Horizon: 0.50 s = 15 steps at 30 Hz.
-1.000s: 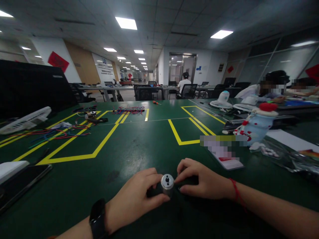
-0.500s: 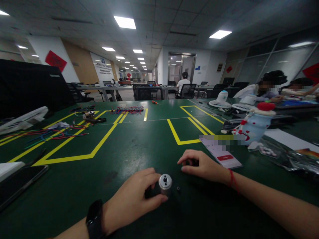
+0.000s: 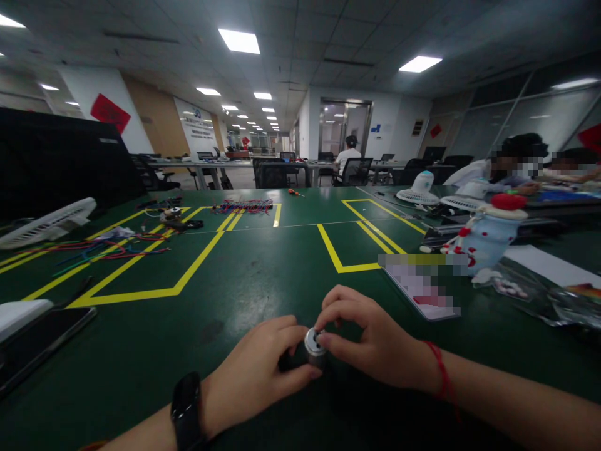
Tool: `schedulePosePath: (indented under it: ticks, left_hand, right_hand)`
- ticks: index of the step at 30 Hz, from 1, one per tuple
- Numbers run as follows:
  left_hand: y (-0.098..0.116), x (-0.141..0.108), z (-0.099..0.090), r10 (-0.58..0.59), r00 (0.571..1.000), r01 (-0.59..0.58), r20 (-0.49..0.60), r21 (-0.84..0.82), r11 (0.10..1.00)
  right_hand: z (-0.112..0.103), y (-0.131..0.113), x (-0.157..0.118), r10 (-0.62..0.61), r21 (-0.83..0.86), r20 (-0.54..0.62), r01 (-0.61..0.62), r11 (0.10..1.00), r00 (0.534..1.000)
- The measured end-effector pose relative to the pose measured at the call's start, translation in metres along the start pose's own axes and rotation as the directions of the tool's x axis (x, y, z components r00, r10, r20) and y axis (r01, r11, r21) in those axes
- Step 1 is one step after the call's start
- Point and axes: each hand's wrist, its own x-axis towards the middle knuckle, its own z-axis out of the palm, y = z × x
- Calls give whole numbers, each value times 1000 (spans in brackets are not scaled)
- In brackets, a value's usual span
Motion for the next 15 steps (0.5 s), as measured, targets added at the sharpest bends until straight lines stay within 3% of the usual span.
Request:
schedulePosePath:
  ticks: [5,8,9,11,13,15]
  left_hand:
    - [0,-1,0,1,1000,-1,-2,8,1000]
    - [1,-1,0,-2,1000,2,0,3,1000]
    - [1,-1,-1,-2,1000,2,-1,1,1000]
    - [2,-1,-2,-1,1000,0,-6,-4,1000]
    - [2,-1,-2,-1,1000,1,-7,-11,1000]
    - [2,0,-3,-1,1000,1,-4,-20,1000]
  right_hand:
    - [-2,-2,-3,-102,-172,69,113,979,992]
    - [-7,3,-5,-123,-133,50,129,983,991]
    - [-9,7,-6,-80,-86,16,81,993,997]
    - [-13,20,-6,120,70,-51,-116,991,992]
    - [-16,36,-5,376,269,-75,-344,899,923]
    - [-16,52,-5,529,431,-94,-444,785,844]
